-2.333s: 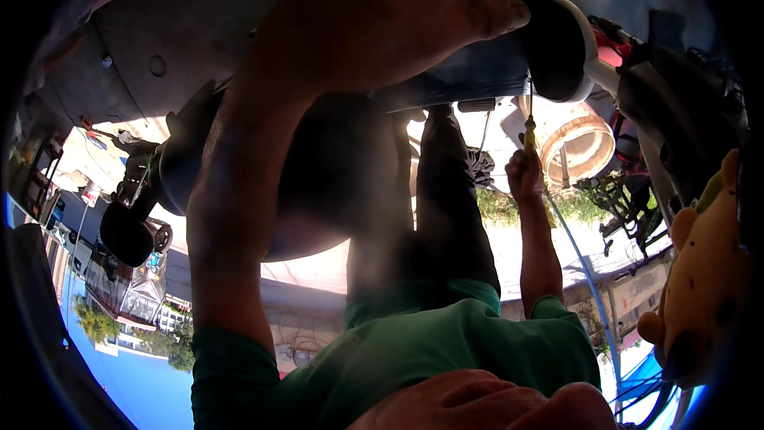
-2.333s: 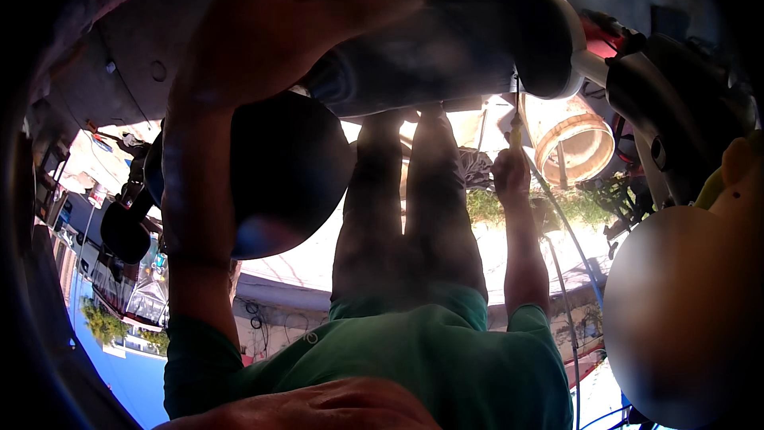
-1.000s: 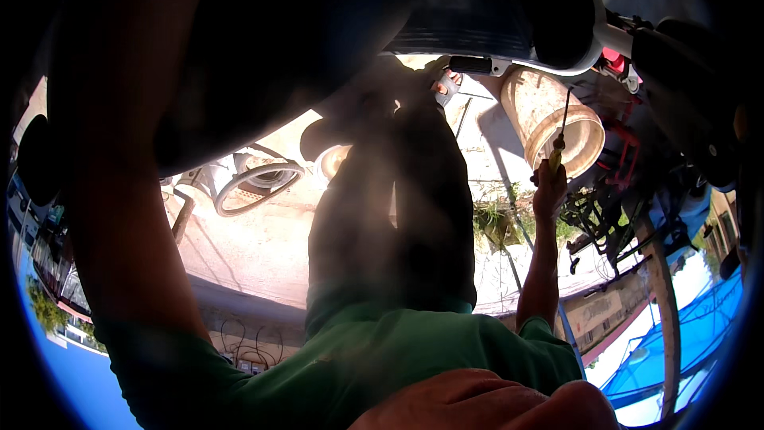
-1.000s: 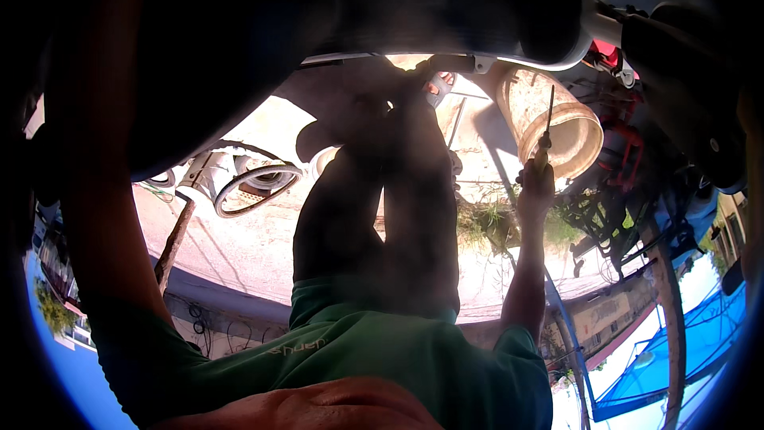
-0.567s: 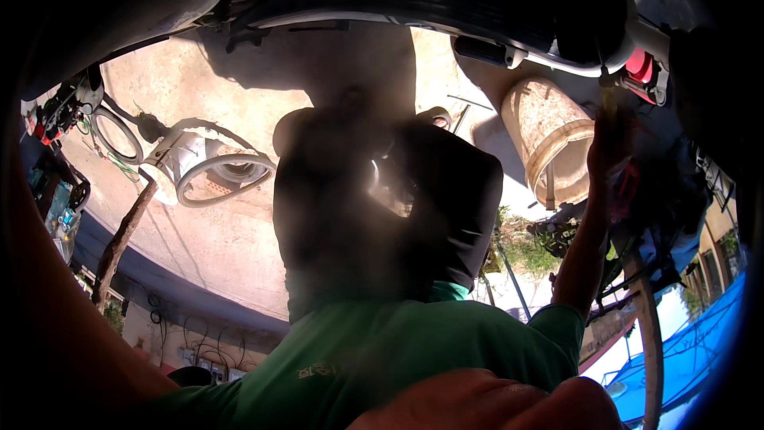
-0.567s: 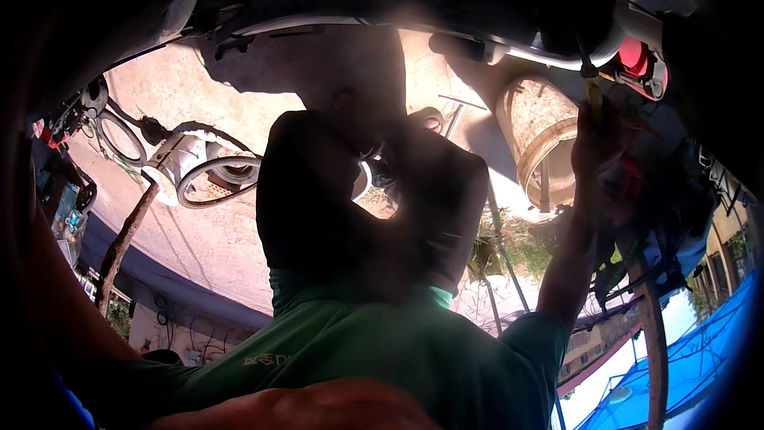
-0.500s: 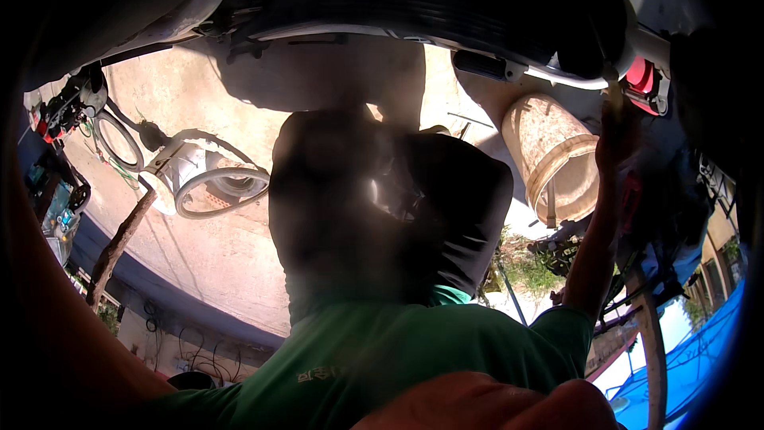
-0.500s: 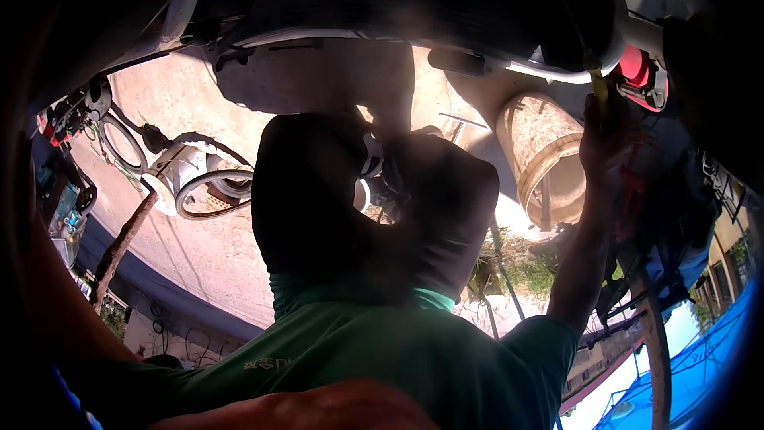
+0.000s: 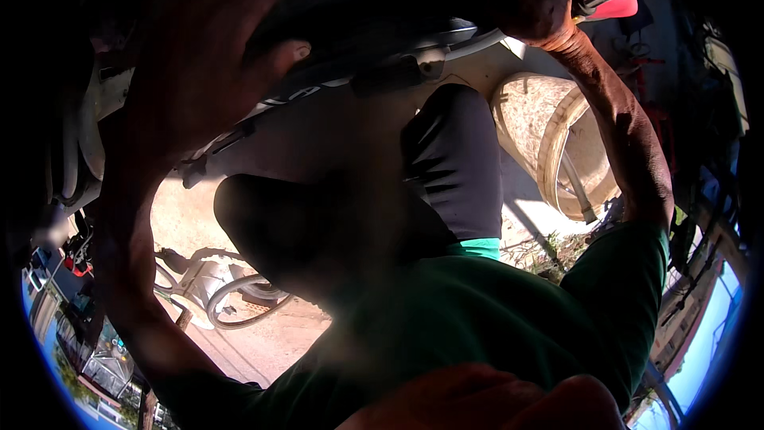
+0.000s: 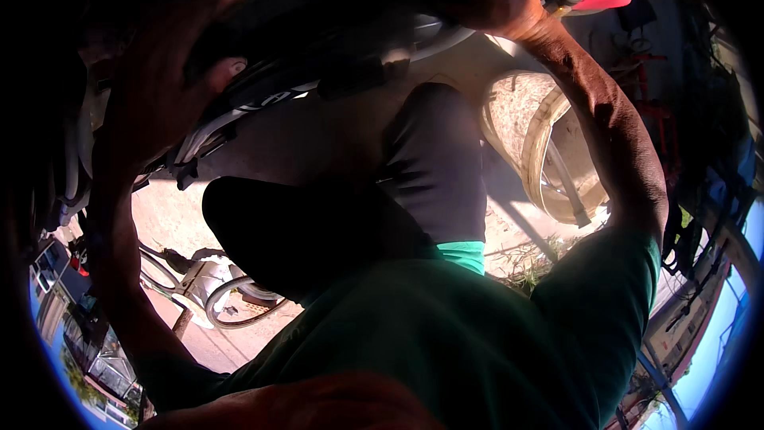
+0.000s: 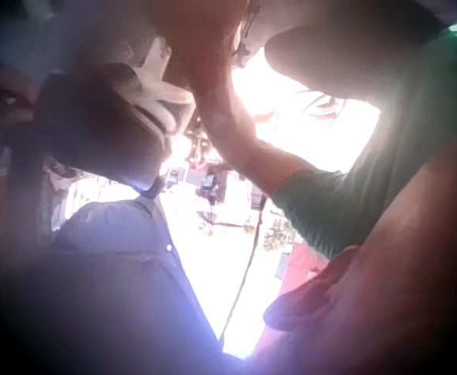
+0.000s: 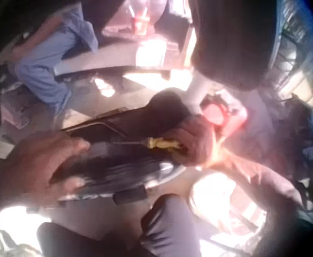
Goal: The person removes tools from a bucket and uses a screwdriver to unscrew and remove plastic panels from the body of a scooter.
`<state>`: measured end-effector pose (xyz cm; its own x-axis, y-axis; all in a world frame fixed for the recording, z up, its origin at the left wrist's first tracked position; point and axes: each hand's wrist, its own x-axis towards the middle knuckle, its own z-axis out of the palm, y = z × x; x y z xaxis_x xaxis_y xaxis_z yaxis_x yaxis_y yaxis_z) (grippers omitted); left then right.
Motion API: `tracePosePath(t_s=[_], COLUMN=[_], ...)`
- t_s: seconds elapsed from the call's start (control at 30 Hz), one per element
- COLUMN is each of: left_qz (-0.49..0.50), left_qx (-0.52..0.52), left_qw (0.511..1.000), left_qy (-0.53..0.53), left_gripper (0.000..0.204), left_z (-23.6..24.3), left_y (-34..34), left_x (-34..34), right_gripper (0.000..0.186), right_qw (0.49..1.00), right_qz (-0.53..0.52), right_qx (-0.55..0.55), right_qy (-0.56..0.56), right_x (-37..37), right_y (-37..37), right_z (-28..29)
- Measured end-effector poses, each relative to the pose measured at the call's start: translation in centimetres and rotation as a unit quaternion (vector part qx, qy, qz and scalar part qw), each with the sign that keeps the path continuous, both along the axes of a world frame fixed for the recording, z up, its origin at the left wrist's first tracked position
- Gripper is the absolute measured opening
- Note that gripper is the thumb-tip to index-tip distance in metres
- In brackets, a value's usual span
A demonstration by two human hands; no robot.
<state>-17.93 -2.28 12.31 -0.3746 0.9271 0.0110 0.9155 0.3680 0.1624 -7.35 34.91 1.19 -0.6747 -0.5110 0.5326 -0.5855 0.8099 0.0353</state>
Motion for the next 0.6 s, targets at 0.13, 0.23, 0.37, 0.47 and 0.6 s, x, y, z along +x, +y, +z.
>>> tracePosePath(t_s=[0.13, 0.23, 0.37, 0.47, 0.6], left_qz=[0.083, 0.098, 0.112, 0.108, 0.132], left_qx=[0.128, 0.198, 0.229, 0.239, 0.244], left_qw=[0.986, 0.972, 0.965, 0.961, 0.947], left_qy=[-0.063, -0.083, -0.059, -0.089, -0.162], left_gripper=[0.055, 0.049, 0.039, 0.031, 0.027], left_z=[-10.3, -16.2, -18.9, -18.9, -18.7], left_y=[8.3, 12.1, 13.1, 13.0, 13.1], left_x=[2.6, 3.5, 3.1, 2.6, 2.4], right_gripper=[0.042, 0.032, 0.043, 0.043, 0.039], right_qw=[0.998, 0.995, 0.990, 0.983, 0.951], right_qz=[0.008, 0.020, 0.023, 0.049, 0.024], right_qx=[-0.066, -0.100, -0.113, -0.176, -0.300], right_qy=[0.000, 0.019, 0.081, 0.015, -0.066], right_x=[0.5, 1.3, 1.7, 2.7, 7.5], right_y=[0.1, 0.5, 0.5, 1.6, 4.2], right_z=[1.1, 1.2, 0.1, -0.2, 0.4])
